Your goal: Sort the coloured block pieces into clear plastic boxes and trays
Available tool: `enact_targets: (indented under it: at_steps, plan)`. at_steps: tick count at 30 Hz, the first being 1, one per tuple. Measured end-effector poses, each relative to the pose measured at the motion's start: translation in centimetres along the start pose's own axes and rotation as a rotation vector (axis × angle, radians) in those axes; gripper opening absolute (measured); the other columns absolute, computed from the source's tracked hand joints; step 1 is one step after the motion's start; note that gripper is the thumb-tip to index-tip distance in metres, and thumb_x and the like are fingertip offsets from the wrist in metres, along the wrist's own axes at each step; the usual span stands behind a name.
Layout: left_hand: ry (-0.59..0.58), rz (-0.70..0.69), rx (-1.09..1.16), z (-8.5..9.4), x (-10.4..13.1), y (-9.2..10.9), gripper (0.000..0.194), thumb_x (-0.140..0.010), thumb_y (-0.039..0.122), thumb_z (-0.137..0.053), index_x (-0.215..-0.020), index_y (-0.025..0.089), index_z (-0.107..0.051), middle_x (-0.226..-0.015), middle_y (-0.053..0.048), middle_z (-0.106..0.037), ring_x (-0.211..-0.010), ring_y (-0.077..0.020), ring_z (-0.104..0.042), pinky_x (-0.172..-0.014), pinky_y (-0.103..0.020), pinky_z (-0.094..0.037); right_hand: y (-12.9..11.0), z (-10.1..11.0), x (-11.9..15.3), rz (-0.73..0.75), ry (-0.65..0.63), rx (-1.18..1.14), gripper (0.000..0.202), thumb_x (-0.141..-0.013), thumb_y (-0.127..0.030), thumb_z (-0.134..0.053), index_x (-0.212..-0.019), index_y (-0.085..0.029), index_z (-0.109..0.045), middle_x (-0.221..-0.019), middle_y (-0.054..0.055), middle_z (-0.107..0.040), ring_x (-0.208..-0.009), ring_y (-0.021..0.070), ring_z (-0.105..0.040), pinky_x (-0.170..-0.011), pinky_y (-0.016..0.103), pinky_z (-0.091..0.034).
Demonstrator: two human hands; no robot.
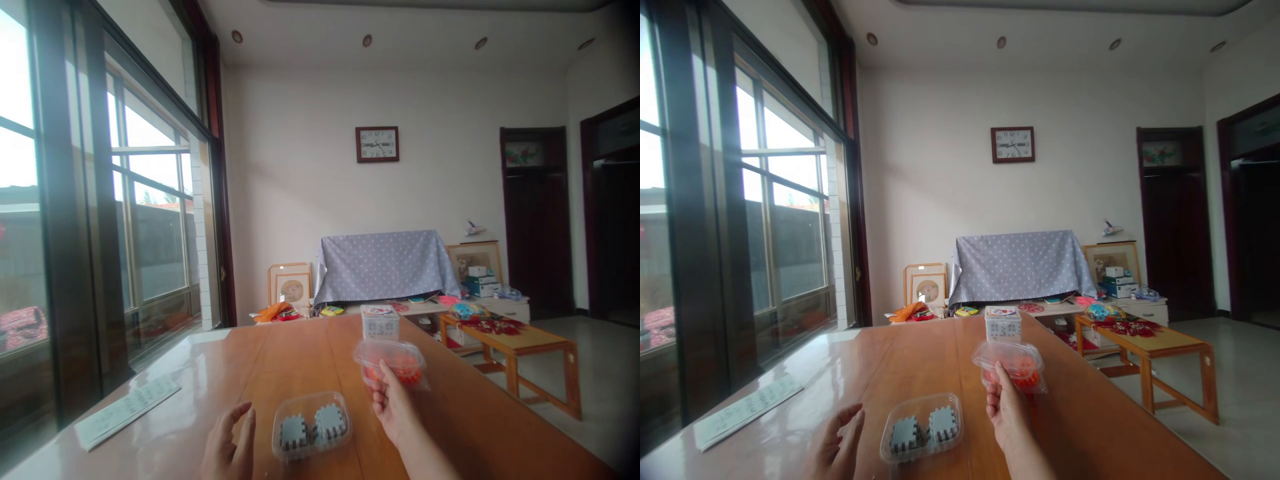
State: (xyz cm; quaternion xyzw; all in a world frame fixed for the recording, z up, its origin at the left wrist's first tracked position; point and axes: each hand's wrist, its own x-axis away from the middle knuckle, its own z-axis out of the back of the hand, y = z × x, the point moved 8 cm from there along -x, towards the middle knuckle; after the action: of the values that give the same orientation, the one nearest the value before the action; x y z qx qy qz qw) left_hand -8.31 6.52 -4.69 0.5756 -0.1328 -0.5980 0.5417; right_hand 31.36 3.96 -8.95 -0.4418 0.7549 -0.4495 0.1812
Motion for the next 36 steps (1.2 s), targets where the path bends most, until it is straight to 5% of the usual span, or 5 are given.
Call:
enact_targets:
  at_steps: [5, 18, 26, 30, 36]
  plan:
    - [-0.043, 0.0, 0.02, -1.0, 0.1, -0.3, 0.059, -0.081, 0.075, -0.055, -0.1, 0.022, -0.072, -0.111, -0.011, -0.076, -0.109, -0.0349, -0.069, -0.09, -0.049, -0.056, 1.0, 0.8, -0.3, -0.074, 0.081, -0.139, 0.039, -0.074, -0.052, -0.081, -0.088, -0.02, -0.062, -0.056, -0.005, -0.064, -0.043, 0.0077, -0.054, -0.042, 0.016, -0.036]
    - [-0.085, -0.011, 0.018, -1.5, 0.6, 0.3, 0.055, -0.085, 0.072, -0.054, -0.097, 0.021, -0.072, -0.106, -0.009, -0.076, -0.103, -0.0322, -0.07, -0.087, -0.044, -0.056, -0.3, 0.7, 0.4, 0.005, 0.091, -0.011, 0.04, -0.074, -0.052, -0.079, -0.087, -0.017, -0.065, -0.062, 0.001, -0.069, -0.051, 0.0131, -0.064, -0.047, 0.021, -0.048]
    - [-0.095, 0.003, 0.079, -1.5, 0.8, 0.8, 0.052, -0.085, 0.069, -0.056, -0.095, 0.02, -0.071, -0.101, -0.009, -0.076, -0.096, -0.0309, -0.07, -0.084, -0.042, -0.055, -2.7, -1.8, 3.0, 0.274, -0.007, 0.264, 0.054, -0.066, -0.067, -0.079, -0.084, -0.017, -0.067, -0.068, 0.004, -0.07, -0.054, 0.017, -0.064, -0.049, 0.027, -0.049]
    - [-0.126, 0.002, 0.12, -1.7, 1.0, 1.5, 0.047, -0.087, 0.065, -0.058, -0.093, 0.02, -0.07, -0.096, -0.007, -0.075, -0.088, -0.0274, -0.07, -0.08, -0.038, -0.054, -3.1, -3.1, 3.9, 0.417, -0.115, 0.47, 0.055, -0.079, -0.069, -0.065, -0.104, -0.02, -0.072, -0.093, 0.009, -0.076, -0.075, 0.023, -0.071, -0.067, 0.033, -0.057]
    - [-0.147, -0.002, 0.181, -1.8, 1.6, 3.2, 0.043, -0.09, 0.06, -0.058, -0.091, 0.019, -0.07, -0.09, -0.005, -0.074, -0.085, -0.0235, -0.068, -0.076, -0.032, -0.052, -5.9, -4.2, 6.3, 0.899, -0.077, 0.822, 0.038, -0.094, -0.057, -0.052, -0.096, -0.023, -0.07, -0.105, 0.012, -0.073, -0.101, 0.027, -0.066, -0.092, 0.038, -0.051]
